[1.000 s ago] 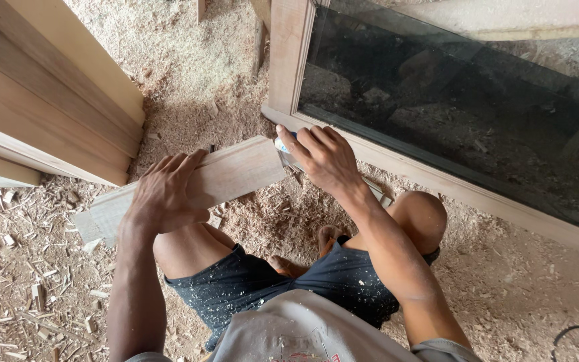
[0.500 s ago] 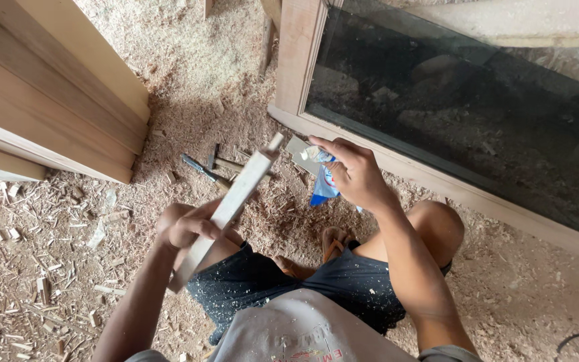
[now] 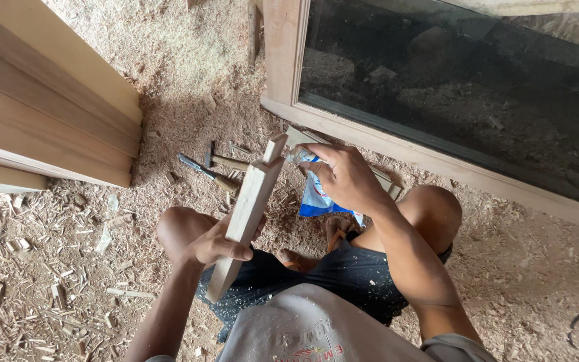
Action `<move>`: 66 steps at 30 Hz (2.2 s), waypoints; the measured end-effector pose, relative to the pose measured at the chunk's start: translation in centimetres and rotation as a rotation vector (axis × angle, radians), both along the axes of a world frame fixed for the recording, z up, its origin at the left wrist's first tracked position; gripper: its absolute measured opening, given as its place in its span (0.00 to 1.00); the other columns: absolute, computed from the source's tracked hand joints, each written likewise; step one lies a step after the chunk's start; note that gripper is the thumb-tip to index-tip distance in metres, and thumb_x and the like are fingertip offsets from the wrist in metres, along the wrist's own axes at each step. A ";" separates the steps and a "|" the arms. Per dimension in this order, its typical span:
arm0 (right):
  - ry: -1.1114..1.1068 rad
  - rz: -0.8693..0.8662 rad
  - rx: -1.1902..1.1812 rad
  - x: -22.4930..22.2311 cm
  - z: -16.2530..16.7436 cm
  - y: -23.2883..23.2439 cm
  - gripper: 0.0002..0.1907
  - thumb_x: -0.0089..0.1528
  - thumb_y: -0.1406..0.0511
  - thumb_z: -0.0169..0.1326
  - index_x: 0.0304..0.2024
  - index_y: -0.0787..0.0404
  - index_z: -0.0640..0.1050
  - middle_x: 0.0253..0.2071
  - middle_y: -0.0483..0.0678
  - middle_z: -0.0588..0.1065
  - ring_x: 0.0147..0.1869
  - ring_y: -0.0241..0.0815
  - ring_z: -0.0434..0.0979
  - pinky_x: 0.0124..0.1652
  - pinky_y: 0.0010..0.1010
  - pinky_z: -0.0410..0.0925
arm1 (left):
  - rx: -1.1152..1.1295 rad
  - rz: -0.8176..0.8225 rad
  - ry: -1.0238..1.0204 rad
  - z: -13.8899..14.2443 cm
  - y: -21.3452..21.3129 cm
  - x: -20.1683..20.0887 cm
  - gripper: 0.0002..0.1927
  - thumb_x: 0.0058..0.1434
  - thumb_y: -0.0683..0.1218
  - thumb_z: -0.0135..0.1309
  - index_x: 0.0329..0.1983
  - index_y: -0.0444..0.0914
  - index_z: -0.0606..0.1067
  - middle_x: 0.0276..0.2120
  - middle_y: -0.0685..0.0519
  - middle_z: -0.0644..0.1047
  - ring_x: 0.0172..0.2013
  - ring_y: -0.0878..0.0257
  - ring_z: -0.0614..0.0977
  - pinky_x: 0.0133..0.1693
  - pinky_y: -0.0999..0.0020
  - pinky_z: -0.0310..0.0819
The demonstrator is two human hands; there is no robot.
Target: The person sits on the workshop floor and hammers small nails into narrow wood strips using a hammer and a wooden mallet. They then squeeze glue from a blue bottle onto the strips and press the glued pieces onto a wooden frame, fitting them in place by hand.
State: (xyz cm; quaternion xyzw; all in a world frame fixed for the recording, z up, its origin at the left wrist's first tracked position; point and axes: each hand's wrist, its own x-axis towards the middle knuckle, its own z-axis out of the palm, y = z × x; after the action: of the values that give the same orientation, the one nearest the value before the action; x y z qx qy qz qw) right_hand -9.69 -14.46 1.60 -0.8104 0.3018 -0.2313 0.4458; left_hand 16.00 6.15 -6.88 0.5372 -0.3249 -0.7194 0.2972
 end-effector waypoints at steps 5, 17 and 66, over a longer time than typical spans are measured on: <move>0.234 -0.047 0.163 -0.1 1.1 0.0 0.24 0.60 0.75 0.48 0.59 0.61 0.77 0.39 0.55 0.83 0.23 0.47 0.80 0.30 0.37 0.72 | -0.006 -0.058 -0.041 0.2 -0.5 -0.7 0.61 0.32 0.52 0.70 0.74 0.43 0.59 0.56 0.47 0.71 0.60 0.51 0.70 0.63 0.57 0.60; 0.451 -0.038 0.036 -1.3 0.5 0.6 0.23 0.58 0.78 0.47 0.55 0.65 0.78 0.31 0.60 0.80 0.27 0.50 0.82 0.28 0.40 0.75 | -0.239 -0.131 -0.332 2.1 -2.7 -3.8 0.68 0.36 0.56 0.66 0.79 0.40 0.45 0.75 0.40 0.57 0.75 0.45 0.56 0.71 0.44 0.45; 0.037 0.131 -0.160 0.6 -0.5 3.3 0.20 0.57 0.78 0.55 0.53 0.67 0.77 0.42 0.59 0.81 0.34 0.52 0.83 0.34 0.39 0.75 | -0.585 1.201 0.722 2.0 -8.2 3.8 0.32 0.46 0.51 0.59 0.54 0.34 0.69 0.39 0.45 0.72 0.40 0.53 0.77 0.48 0.49 0.76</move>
State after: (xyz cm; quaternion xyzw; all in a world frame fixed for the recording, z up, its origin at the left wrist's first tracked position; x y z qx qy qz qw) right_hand -9.07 -11.13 1.11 -0.8655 0.2370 -0.2101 0.3882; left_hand 19.84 -2.04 -4.88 0.2524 -0.0367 -0.4498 0.8559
